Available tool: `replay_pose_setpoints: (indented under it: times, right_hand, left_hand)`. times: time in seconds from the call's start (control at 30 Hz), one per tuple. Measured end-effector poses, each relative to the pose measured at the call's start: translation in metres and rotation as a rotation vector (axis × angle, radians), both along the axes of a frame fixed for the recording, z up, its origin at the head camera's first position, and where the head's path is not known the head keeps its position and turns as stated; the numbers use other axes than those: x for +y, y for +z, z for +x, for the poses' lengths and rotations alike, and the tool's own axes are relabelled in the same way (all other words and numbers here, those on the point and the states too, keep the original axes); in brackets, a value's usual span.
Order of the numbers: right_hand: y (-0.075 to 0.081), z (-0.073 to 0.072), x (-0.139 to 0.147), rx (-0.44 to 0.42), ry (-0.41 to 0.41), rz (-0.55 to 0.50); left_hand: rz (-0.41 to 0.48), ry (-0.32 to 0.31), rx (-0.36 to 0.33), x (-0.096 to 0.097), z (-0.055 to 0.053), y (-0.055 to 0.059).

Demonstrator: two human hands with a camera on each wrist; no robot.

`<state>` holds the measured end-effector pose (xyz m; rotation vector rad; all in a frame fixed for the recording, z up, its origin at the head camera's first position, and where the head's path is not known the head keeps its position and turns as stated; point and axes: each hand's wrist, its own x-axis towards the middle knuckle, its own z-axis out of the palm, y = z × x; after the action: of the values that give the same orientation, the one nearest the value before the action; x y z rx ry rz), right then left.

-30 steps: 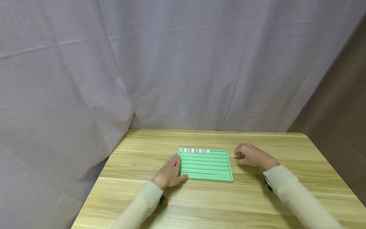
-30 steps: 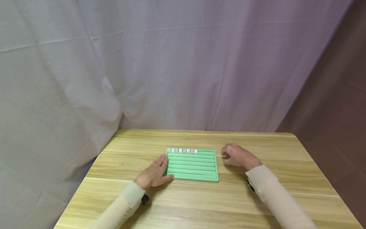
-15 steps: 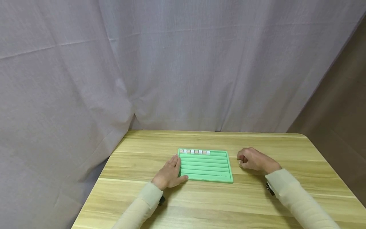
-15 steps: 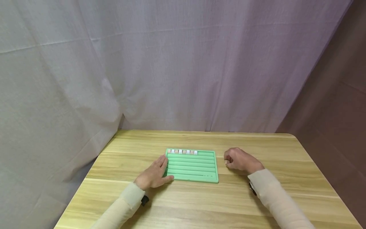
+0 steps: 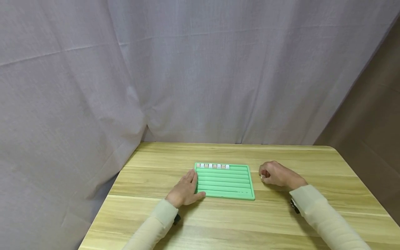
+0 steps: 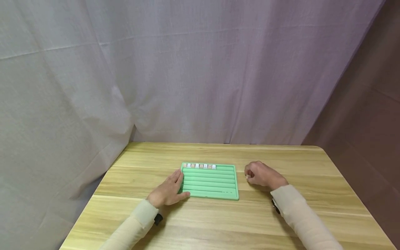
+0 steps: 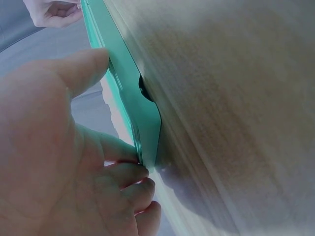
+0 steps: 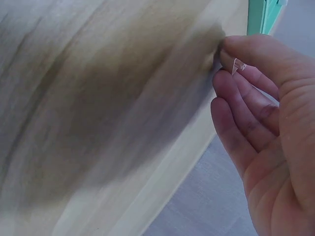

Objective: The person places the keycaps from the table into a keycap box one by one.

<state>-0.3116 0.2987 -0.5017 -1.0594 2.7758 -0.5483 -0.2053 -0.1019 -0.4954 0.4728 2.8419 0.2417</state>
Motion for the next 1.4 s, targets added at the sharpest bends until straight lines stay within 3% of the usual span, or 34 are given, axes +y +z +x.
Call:
replay_pose_setpoints:
  times: [0.27, 0.6, 0.77, 1.03, 1.4]
  right_hand:
    - [0.005, -0.004, -0.004, 0.021, 0.001, 0.026]
    - [0.011, -0.01, -0.018, 0.06, 0.059, -0.004]
    - [0.011, -0.012, -0.027, 0.094, 0.071, -0.003]
    - [0.016, -0.011, -0.042, 0.073, 0.064, -0.032]
    - [0.024, -0.014, -0.06, 0.097, 0.094, -0.04]
  left_hand:
    - [0.013, -0.001, -0.002, 0.0, 0.002, -0.001]
    - [0.012, 0.004, 0.006, -0.001, 0.002, -0.005]
    - [-0.019, -0.008, 0.037, 0.0, 0.003, -0.007]
    - [-0.07, -0.029, 0.094, 0.0, 0.002, -0.009]
    - [-0.092, -0.037, 0.125, -0.001, 0.003, -0.012]
